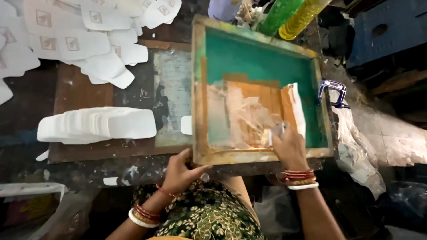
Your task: The recorder is performing screen printing on small white card stock pieces using a manual screen frame and squeegee.
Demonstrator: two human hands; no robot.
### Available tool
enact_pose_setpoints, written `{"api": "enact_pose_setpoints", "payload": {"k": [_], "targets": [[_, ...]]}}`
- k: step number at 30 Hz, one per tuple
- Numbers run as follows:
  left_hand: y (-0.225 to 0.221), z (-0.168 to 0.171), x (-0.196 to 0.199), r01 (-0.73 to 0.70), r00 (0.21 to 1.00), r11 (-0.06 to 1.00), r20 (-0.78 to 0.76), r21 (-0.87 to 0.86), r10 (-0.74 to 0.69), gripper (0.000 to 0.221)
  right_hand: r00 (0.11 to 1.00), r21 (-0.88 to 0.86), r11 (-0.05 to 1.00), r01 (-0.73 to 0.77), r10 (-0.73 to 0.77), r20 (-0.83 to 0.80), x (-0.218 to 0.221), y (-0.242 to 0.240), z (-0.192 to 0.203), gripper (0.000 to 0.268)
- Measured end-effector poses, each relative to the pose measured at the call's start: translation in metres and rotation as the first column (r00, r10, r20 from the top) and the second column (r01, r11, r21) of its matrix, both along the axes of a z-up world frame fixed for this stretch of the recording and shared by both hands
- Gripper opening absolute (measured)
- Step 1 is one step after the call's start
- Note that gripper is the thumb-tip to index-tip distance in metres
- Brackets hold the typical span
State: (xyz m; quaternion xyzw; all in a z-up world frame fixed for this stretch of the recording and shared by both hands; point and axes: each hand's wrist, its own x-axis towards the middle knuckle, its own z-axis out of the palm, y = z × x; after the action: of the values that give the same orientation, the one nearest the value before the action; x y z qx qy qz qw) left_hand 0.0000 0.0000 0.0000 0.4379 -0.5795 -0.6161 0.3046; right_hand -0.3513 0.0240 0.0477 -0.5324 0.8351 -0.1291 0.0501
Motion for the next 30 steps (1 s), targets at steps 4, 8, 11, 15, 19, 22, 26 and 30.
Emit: {"api": "enact_pose_setpoints", "payload": {"k": [4, 8, 11, 15, 19, 22, 26, 30], "targets": [[-0.006, 0.026, -0.007, 0.025, 0.975, 0.995, -0.222, 0.093, -0.003, 0.044, 0.985, -0.178, 0.978, -0.106, 0.127, 0.113, 0.059, -0.028, 0.051, 0.032], [-0.003, 0.0, 0.0, 0.096, 0.954, 0.971, -0.297, 0.217, -0.028, 0.046, 0.947, -0.276, 0.94, -0.202, 0.26, 0.19, 0.064, -0.025, 0.047, 0.024], [0.001, -0.031, 0.003, 0.028, 0.984, 0.992, -0.176, 0.127, -0.005, 0.042, 0.845, -0.304, 0.807, -0.506, 0.534, 0.012, 0.059, 0.001, 0.022, 0.029], [0.002, -0.035, 0.004, -0.037, 0.997, 0.994, -0.064, 0.106, 0.044, 0.041, 0.811, -0.093, 0.811, -0.577, 0.583, 0.047, 0.034, 0.029, 0.014, 0.037], [-0.001, -0.03, 0.003, -0.039, 0.999, 0.998, -0.018, 0.053, 0.04, 0.039, 0.911, -0.087, 0.935, -0.343, 0.353, 0.214, 0.022, -0.013, 0.026, 0.018], [-0.001, -0.035, 0.004, -0.037, 0.999, 0.999, 0.01, 0.018, 0.037, 0.041, 0.968, -0.002, 0.978, -0.206, 0.204, 0.147, 0.043, -0.058, 0.03, 0.024], [0.0, -0.035, 0.007, -0.037, 0.986, 0.995, 0.159, -0.096, 0.052, 0.045, 0.849, -0.047, 0.864, -0.501, 0.501, 0.167, 0.069, -0.084, 0.026, 0.021], [-0.002, -0.035, 0.006, -0.046, 0.983, 0.992, 0.173, -0.119, 0.066, 0.047, 0.516, 0.173, 0.487, -0.856, 0.825, 0.23, 0.068, -0.074, 0.058, 0.034]]}}
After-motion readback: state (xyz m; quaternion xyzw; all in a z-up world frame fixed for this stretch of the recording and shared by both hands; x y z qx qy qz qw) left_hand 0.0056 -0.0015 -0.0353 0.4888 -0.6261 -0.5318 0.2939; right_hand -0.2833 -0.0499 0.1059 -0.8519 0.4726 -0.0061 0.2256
